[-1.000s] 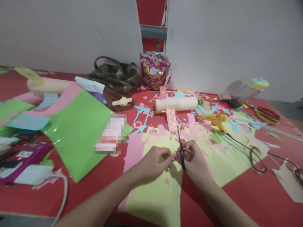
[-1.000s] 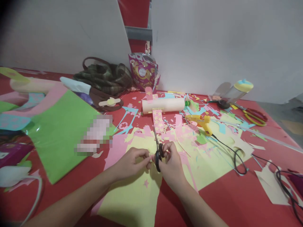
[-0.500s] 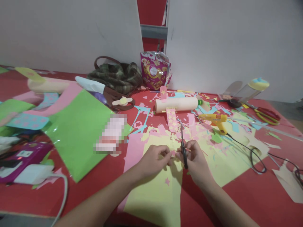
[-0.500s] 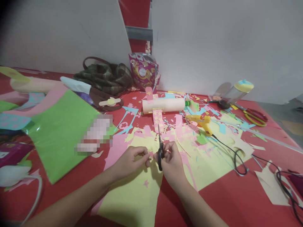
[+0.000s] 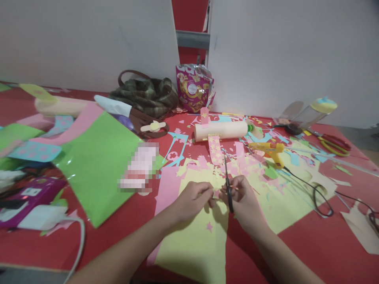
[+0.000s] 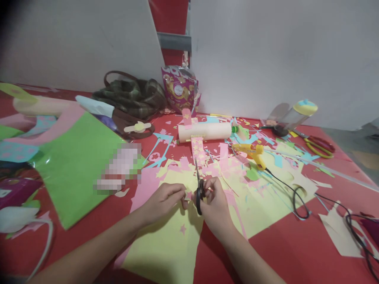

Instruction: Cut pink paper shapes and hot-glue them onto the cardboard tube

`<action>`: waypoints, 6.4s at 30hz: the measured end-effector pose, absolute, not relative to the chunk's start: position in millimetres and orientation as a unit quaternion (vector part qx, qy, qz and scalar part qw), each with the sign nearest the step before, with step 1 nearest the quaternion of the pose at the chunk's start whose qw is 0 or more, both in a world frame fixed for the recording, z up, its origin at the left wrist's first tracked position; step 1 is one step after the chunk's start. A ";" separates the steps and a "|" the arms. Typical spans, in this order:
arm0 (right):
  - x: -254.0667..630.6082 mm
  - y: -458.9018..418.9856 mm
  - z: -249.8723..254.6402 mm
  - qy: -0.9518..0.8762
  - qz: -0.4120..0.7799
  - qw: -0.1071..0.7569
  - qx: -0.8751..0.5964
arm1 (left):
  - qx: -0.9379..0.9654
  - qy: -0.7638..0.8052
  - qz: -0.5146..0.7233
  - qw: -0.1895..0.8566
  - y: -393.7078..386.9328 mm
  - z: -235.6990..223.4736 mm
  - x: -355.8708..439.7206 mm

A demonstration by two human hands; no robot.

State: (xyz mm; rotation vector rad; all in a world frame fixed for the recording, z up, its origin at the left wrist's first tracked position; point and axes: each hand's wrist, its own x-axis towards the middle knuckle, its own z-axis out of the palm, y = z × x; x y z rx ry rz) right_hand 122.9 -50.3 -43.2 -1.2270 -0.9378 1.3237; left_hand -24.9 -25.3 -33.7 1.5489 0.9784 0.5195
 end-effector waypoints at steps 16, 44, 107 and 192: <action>122.1 -50.8 -43.0 -0.417 0.555 0.518 -0.500 | 0.695 0.409 0.196 0.558 -24.4 -32.4 -24.1; 123.5 -58.6 -31.3 -0.465 0.635 0.443 -0.430 | 0.714 0.502 0.340 0.351 14.5 13.4 -20.0; 123.0 -58.8 -35.9 -0.462 0.674 0.453 -0.356 | 0.785 0.459 0.262 0.323 7.5 13.1 -16.7; 122.5 -60.1 -32.7 -0.468 0.649 0.469 -0.372 | 0.790 0.426 0.272 0.347 4.4 13.0 -15.9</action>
